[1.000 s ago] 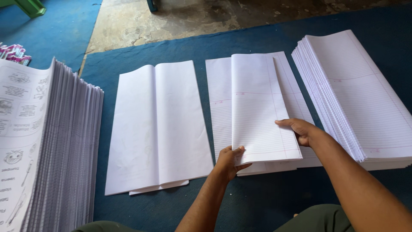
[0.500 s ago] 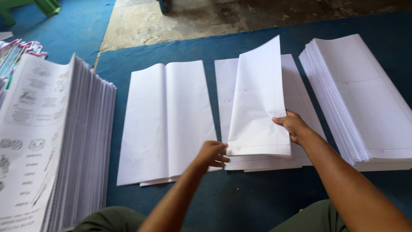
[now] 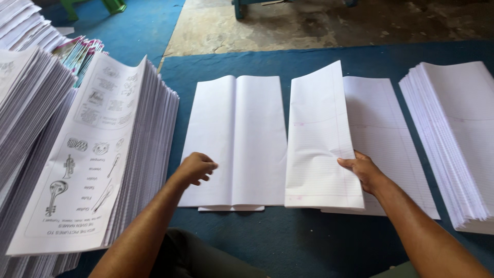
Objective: The person sits on the floor and repeatedly flips through stacks of printed and lined papers, separating them into different piles. They handle the papers by hand, moving them between stacks without using any tools.
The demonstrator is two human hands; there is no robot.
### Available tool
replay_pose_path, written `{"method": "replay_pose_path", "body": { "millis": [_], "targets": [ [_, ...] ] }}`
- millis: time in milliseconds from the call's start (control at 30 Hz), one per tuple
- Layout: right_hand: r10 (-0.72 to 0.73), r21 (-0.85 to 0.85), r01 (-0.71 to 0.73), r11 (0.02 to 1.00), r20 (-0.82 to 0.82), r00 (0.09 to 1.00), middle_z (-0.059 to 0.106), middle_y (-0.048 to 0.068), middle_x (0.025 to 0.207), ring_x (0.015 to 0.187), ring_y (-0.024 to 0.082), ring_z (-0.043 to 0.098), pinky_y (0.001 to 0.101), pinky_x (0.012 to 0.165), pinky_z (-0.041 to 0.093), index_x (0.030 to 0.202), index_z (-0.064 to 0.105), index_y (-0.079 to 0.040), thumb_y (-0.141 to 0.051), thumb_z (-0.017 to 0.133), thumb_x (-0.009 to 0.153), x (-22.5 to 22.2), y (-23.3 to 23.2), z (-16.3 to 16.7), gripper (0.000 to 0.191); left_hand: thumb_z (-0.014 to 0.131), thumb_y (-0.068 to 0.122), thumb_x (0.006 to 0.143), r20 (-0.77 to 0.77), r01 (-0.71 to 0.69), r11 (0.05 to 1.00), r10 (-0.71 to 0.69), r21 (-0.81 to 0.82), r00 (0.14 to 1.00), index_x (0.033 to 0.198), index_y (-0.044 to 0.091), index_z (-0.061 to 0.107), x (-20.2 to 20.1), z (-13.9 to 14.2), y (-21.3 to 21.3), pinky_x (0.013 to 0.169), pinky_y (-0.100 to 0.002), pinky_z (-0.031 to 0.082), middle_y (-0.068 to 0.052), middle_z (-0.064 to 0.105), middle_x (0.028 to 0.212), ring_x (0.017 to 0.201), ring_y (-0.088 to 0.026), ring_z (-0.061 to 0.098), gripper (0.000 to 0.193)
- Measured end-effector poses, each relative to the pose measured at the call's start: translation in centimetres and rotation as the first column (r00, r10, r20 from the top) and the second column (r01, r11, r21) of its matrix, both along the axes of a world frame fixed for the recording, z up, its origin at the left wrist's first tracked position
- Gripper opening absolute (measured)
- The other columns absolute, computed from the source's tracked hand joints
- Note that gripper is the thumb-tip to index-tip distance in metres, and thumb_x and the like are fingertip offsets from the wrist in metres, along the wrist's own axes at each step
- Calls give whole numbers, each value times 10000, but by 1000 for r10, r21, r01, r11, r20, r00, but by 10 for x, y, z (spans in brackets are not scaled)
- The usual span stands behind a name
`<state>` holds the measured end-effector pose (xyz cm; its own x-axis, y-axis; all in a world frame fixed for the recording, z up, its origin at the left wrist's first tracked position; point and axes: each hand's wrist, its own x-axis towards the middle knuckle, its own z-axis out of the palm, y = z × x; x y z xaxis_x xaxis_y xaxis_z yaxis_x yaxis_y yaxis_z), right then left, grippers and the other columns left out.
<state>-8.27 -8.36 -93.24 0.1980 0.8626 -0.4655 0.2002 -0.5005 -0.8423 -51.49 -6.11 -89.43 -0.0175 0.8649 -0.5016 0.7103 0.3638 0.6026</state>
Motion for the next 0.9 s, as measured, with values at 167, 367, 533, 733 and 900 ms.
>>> {"method": "replay_pose_path", "body": {
  "millis": [167,367,533,733,900],
  "targets": [
    [4,-110,4,994,73,997,620,296,1270,1130,342,680,406,943,594,1434,417,-19,-170,528,933,-4,-2,-15,535,691,277,900,-105,-159,987,160,12,982,1119,75,738,-39,-6,-9,700,-407,609,-131,755,1000,909,-246,739,301],
    [31,-171,-3,985,161,986,632,320,1270,1115,368,691,420,925,586,1442,412,2,-215,562,936,-9,3,-38,572,812,185,768,-156,-243,970,243,18,957,1117,18,737,-81,-28,2,782,-447,619,-188,750,1039,947,-328,749,394],
    [25,-149,-6,989,125,992,628,328,1258,1107,371,689,422,920,583,1449,405,-10,-240,580,915,-20,15,-59,607,889,257,730,-302,-247,969,233,-9,924,1160,-37,702,-96,-52,25,945,-457,549,-231,714,1143,1106,-363,685,554],
    [15,-162,7,987,132,991,625,325,1261,1113,372,686,429,917,584,1460,397,-26,-242,583,913,-64,44,-72,617,892,311,736,-366,-281,959,248,-39,897,1229,11,664,-136,-64,52,997,-489,529,-216,587,1356,1270,-375,568,620],
    [18,-145,3,989,145,989,632,308,1261,1102,352,691,417,913,586,1447,424,-41,-245,577,914,-86,61,-86,590,884,331,746,-429,-304,948,239,-89,871,1359,15,552,-152,-79,73,997,-519,536,-231,339,1554,1395,-415,414,765]
  ]
}}
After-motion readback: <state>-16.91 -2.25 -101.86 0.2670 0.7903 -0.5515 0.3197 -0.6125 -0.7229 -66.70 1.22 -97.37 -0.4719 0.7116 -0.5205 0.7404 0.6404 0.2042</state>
